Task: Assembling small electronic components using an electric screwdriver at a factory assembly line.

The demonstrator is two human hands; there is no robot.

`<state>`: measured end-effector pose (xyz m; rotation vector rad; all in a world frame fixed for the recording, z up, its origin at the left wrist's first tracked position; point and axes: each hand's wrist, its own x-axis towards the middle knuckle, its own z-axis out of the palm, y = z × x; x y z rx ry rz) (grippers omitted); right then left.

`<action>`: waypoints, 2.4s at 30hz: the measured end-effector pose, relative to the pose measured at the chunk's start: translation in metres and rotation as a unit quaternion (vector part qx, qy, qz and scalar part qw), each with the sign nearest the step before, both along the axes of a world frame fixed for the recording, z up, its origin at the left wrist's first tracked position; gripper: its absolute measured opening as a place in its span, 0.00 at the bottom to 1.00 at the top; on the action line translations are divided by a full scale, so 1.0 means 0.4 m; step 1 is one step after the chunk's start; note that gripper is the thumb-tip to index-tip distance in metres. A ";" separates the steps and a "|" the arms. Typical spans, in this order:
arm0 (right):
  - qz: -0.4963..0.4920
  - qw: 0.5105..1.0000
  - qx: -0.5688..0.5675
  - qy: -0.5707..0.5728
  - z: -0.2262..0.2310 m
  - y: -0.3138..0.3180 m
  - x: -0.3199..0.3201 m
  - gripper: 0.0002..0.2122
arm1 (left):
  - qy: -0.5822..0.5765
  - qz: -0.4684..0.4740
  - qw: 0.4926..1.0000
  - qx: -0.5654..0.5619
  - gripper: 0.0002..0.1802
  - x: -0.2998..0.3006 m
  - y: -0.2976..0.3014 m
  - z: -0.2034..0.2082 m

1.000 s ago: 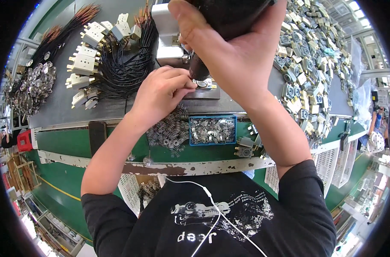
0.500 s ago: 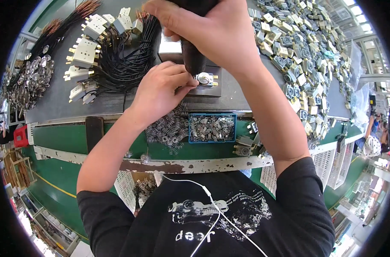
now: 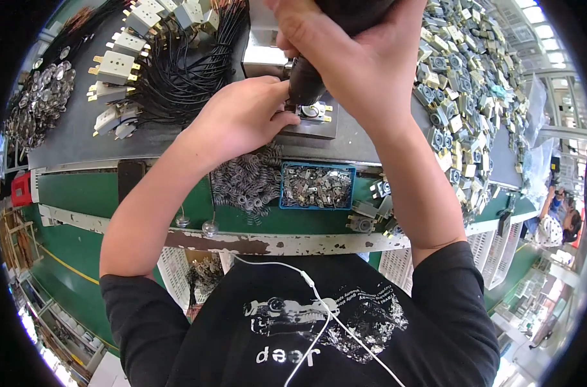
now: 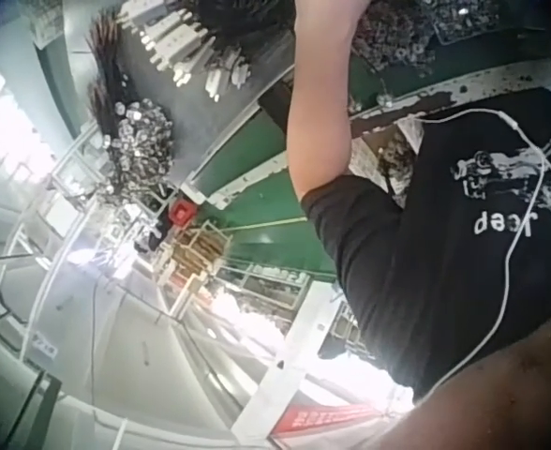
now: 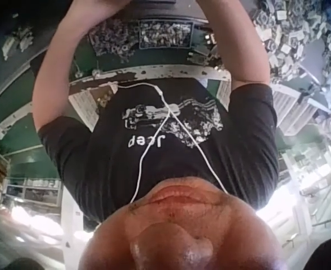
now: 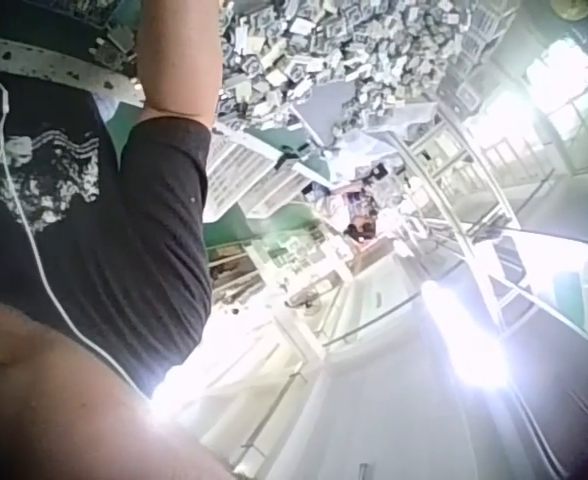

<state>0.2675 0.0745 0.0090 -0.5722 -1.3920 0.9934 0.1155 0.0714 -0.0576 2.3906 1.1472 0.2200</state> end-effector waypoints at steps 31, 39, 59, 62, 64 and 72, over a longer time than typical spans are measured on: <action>-0.276 0.942 0.082 -0.174 0.021 0.051 0.255 0.24 | -0.065 -0.102 0.972 0.203 0.18 -0.002 -0.059 0.001; -0.352 0.859 0.042 -0.370 0.011 -0.026 0.498 0.20 | -0.108 0.246 0.896 0.353 0.16 -0.262 -0.002 0.205; -0.252 0.612 -0.030 -0.749 -0.192 -0.050 0.578 0.17 | -0.095 0.146 0.945 0.277 0.12 -0.215 -0.121 0.136; -0.251 0.648 -0.006 -0.719 -0.196 -0.059 0.573 0.18 | -0.044 0.134 0.977 0.159 0.10 -0.235 -0.151 0.094; -0.301 0.648 0.018 -0.700 -0.196 -0.074 0.565 0.18 | -0.021 0.141 0.978 0.152 0.09 -0.249 -0.159 0.078; -0.275 0.654 -0.020 -0.704 -0.187 -0.081 0.538 0.16 | -0.059 0.048 0.966 0.247 0.06 -0.118 -0.102 0.021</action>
